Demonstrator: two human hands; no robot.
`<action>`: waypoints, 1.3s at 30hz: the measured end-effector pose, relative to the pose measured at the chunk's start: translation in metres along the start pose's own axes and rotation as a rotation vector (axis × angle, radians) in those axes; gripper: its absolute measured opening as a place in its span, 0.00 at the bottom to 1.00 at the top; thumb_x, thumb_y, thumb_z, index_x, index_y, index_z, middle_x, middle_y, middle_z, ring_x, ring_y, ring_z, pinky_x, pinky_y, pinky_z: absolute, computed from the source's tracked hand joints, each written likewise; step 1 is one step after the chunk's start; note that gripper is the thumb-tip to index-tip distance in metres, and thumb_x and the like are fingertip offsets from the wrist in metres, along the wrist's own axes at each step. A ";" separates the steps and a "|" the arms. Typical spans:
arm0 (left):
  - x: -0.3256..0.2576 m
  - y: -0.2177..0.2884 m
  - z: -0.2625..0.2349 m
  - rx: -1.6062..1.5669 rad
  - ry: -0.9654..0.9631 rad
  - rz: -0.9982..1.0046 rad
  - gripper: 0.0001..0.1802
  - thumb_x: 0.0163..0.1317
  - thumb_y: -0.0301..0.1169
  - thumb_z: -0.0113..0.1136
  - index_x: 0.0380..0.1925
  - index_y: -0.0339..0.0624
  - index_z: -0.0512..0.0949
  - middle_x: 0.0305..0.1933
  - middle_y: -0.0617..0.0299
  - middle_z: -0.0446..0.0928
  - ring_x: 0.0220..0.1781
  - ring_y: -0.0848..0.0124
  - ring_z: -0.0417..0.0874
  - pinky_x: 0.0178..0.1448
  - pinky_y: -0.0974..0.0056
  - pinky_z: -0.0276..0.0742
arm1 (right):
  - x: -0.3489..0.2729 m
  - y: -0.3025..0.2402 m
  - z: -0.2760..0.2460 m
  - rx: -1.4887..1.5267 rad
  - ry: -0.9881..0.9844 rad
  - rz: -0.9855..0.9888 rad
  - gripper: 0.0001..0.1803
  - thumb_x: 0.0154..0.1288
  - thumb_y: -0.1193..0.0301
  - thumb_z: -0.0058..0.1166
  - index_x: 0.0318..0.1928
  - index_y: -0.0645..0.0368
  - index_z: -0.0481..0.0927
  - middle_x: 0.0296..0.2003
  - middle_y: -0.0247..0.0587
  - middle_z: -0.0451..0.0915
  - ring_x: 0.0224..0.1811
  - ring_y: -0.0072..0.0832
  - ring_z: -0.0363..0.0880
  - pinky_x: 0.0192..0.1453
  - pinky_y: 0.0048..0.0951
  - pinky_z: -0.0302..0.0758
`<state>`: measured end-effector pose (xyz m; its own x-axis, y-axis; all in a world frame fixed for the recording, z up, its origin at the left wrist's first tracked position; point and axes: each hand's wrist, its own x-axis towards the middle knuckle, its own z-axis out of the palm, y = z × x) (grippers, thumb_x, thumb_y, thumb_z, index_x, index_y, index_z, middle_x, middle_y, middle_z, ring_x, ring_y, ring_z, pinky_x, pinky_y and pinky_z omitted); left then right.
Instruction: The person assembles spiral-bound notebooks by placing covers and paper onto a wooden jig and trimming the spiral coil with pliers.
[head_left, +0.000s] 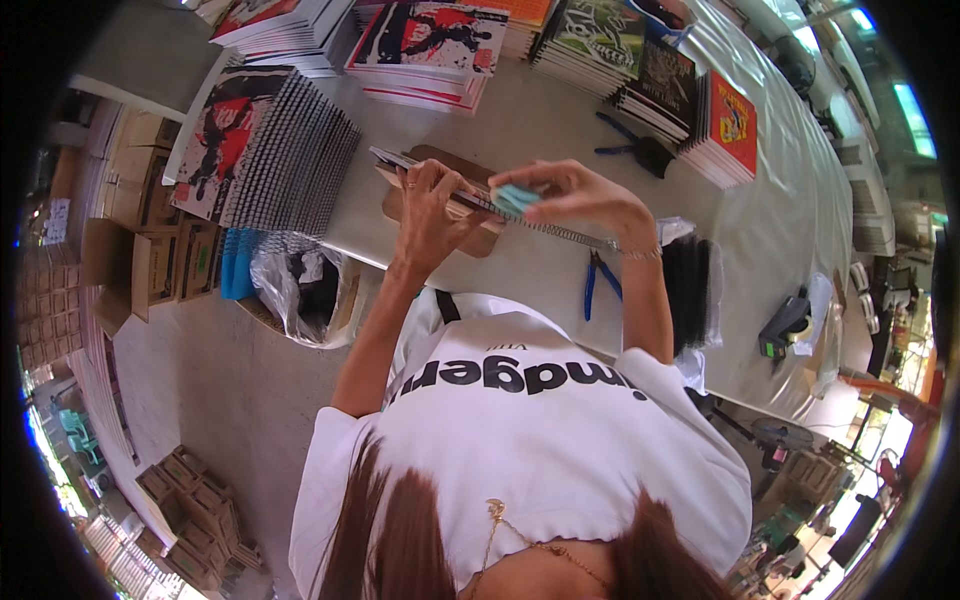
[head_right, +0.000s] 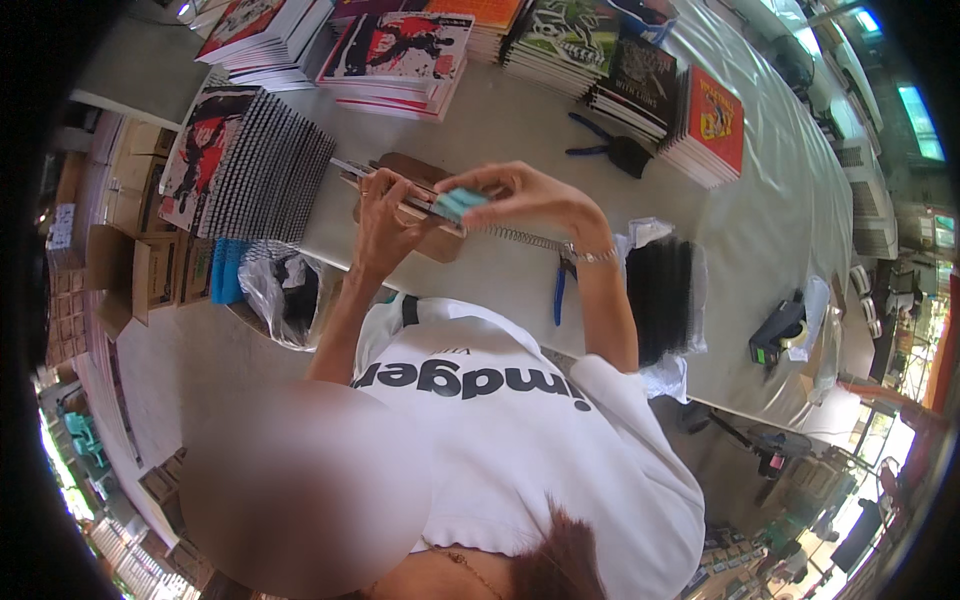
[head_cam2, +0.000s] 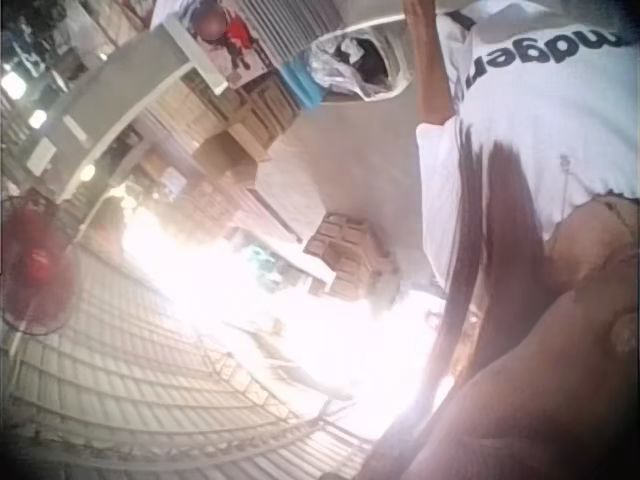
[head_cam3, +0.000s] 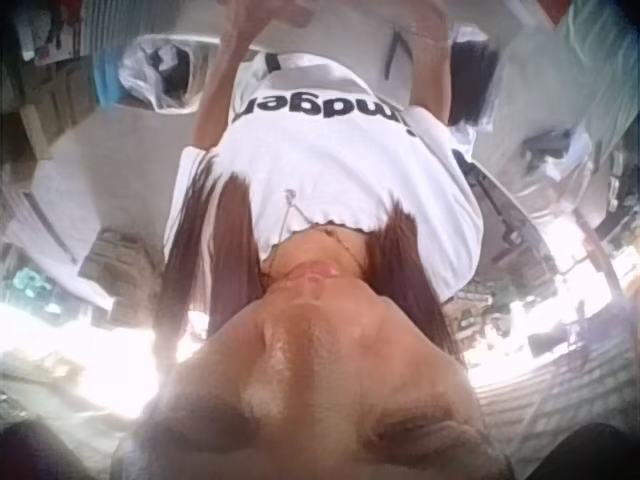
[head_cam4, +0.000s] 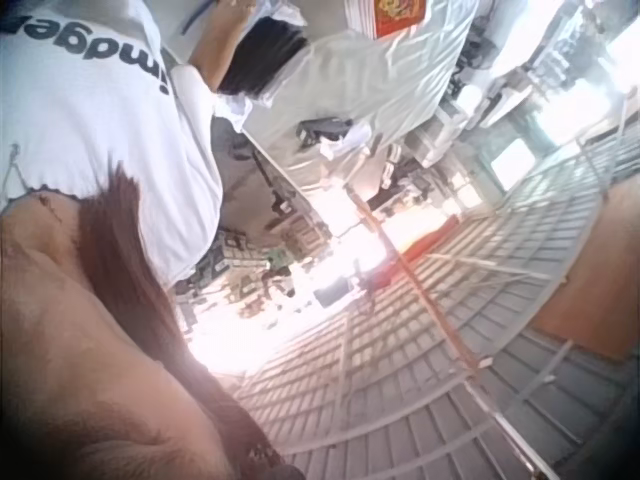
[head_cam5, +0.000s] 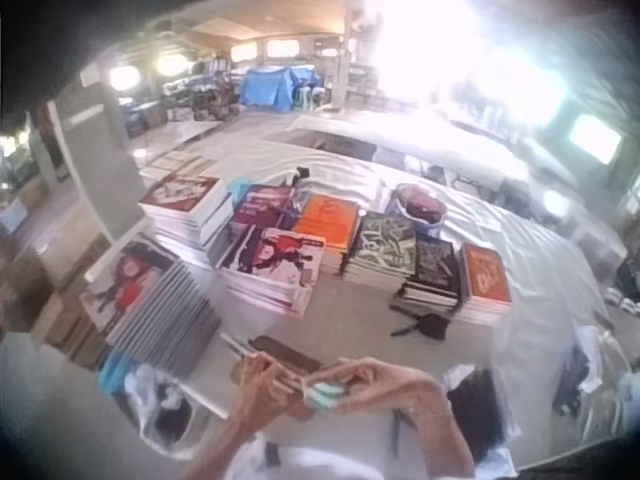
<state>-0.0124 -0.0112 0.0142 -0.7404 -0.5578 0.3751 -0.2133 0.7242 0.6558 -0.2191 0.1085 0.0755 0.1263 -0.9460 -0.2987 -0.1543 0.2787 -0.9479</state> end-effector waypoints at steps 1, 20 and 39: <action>-0.001 -0.002 0.000 0.004 0.001 -0.011 0.22 0.37 0.37 0.78 0.32 0.45 0.78 0.39 0.59 0.68 0.49 0.57 0.68 0.63 0.48 0.58 | -0.006 -0.005 0.004 0.019 -0.041 -0.126 0.33 0.53 0.57 0.71 0.57 0.60 0.79 0.47 0.38 0.80 0.53 0.23 0.73 0.59 0.25 0.68; -0.014 -0.007 0.004 -0.043 0.077 0.053 0.33 0.37 0.30 0.76 0.47 0.45 0.73 0.44 0.58 0.71 0.51 0.56 0.70 0.61 0.51 0.63 | 0.026 -0.002 0.018 -0.232 0.215 0.085 0.30 0.52 0.58 0.71 0.55 0.58 0.82 0.49 0.43 0.78 0.52 0.26 0.74 0.55 0.26 0.70; -0.019 -0.015 0.006 -0.116 0.170 0.090 0.57 0.34 0.29 0.81 0.66 0.45 0.57 0.63 0.47 0.58 0.64 0.48 0.64 0.66 0.47 0.66 | 0.037 -0.018 0.029 0.165 -0.003 -0.084 0.33 0.50 0.59 0.72 0.56 0.60 0.80 0.57 0.44 0.71 0.57 0.29 0.72 0.60 0.28 0.69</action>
<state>0.0011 -0.0088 -0.0066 -0.6327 -0.5607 0.5341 -0.0698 0.7282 0.6818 -0.1831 0.0738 0.0782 0.1345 -0.9668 -0.2174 0.0199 0.2220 -0.9748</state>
